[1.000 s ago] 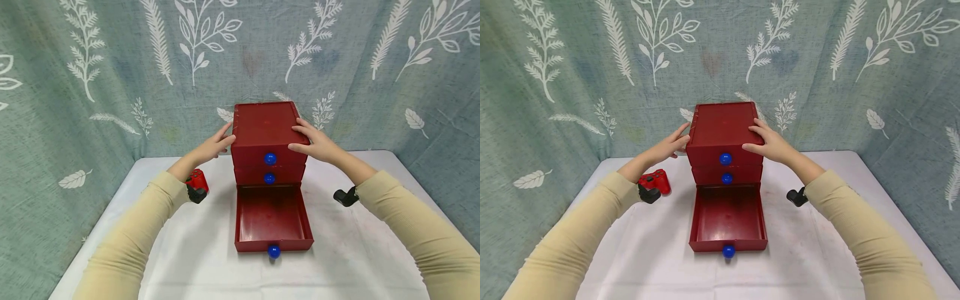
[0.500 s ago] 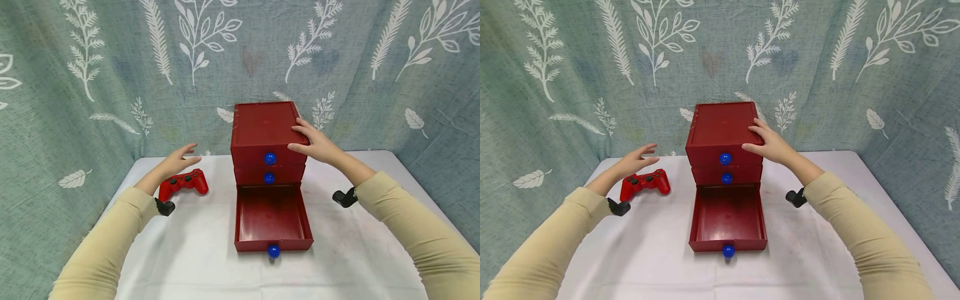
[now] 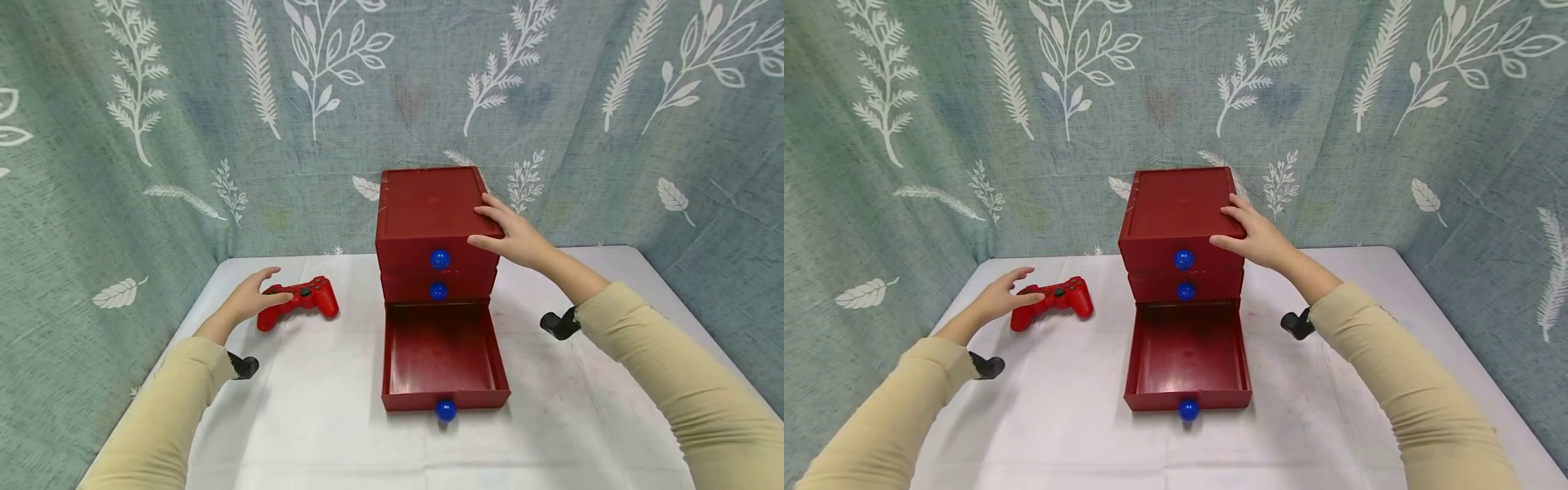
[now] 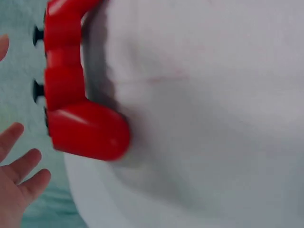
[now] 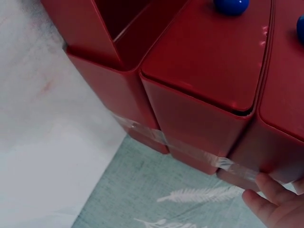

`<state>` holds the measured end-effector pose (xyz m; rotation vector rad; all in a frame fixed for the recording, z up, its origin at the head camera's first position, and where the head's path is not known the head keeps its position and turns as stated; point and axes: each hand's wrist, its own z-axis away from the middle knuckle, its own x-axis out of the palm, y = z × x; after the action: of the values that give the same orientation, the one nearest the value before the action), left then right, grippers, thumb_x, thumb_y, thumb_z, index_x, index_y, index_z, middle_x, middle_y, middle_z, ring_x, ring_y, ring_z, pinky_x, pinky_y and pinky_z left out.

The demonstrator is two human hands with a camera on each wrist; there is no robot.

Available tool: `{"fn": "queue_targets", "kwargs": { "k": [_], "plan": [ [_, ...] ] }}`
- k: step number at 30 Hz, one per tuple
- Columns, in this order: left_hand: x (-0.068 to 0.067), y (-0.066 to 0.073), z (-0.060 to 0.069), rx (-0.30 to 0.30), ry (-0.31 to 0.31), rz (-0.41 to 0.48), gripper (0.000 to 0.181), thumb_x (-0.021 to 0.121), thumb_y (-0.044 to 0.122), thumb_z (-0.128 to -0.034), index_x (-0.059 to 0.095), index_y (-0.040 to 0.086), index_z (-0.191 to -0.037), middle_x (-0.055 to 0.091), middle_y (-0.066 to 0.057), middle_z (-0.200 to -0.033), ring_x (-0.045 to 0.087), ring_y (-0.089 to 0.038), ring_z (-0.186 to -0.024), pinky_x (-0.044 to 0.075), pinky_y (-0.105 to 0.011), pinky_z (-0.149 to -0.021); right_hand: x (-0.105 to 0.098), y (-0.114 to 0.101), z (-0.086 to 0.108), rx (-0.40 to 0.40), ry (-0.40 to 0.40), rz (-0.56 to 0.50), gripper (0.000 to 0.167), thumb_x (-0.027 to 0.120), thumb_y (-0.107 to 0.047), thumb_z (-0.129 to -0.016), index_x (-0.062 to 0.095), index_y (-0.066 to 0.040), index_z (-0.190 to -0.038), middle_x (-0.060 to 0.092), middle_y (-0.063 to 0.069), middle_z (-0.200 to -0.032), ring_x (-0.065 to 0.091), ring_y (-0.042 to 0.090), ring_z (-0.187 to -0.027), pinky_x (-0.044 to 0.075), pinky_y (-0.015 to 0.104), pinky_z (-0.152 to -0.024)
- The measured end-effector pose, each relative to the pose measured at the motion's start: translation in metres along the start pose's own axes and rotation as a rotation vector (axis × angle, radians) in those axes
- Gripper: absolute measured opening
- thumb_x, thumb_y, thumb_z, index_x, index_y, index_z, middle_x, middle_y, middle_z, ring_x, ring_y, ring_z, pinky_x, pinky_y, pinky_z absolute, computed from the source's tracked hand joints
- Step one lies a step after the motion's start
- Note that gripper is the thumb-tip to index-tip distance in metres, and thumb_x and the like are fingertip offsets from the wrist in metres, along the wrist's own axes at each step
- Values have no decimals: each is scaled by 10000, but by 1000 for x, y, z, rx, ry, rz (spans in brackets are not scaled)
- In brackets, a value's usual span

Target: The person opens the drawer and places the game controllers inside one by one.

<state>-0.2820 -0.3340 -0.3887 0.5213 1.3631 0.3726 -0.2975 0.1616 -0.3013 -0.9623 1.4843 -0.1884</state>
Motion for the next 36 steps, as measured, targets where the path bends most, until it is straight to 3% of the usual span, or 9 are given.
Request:
{"fn": "queue_targets", "kwargs": {
  "k": [12, 19, 23, 27, 36],
  "plan": [
    [15, -37, 6, -160, -32, 109, 970, 628, 428, -833, 32, -26, -1449, 196, -357, -1397, 231, -487, -1262, 266, -584, -993, 4, 3, -2, -18, 21, 16, 716, 621, -419, -845, 352, -64, -1406, 107, 33, -1538, 131, 286, -1395, 242, 531, -1043],
    [23, -47, 9, -233, -74, 134, 950, 610, 418, -849, 22, -33, -1443, 356, -348, -1289, 399, -427, -1136, 377, -516, -920, 4, 3, -1, -12, 24, 8, 704, 625, -393, -849, 350, -65, -1408, 102, 28, -1539, 125, 281, -1397, 243, 530, -1044],
    [27, -50, 10, -248, -67, 139, 926, 619, 391, -850, 58, -59, -1433, 414, -327, -1219, 490, -341, -989, 456, -373, -774, 4, 3, -1, -13, 24, 8, 704, 624, -398, -848, 352, -66, -1406, 105, 31, -1538, 132, 282, -1395, 253, 529, -1038],
    [30, -51, 9, -247, -43, 153, 897, 617, 375, -855, 80, -49, -1437, 420, -299, -1194, 507, -277, -912, 462, -282, -671, 3, 2, -1, -15, 25, 3, 703, 628, -389, -846, 354, -61, -1404, 108, 37, -1538, 141, 287, -1392, 266, 526, -1033],
    [32, -50, 5, -248, -41, 160, 911, 633, 369, -838, 59, 28, -1459, 438, -298, -1151, 480, -321, -941, 445, -332, -713, 3, 2, -1, -8, 27, 2, 691, 625, -390, -848, 359, -74, -1403, 110, 30, -1537, 140, 285, -1392, 279, 526, -1025]
  ]
}}
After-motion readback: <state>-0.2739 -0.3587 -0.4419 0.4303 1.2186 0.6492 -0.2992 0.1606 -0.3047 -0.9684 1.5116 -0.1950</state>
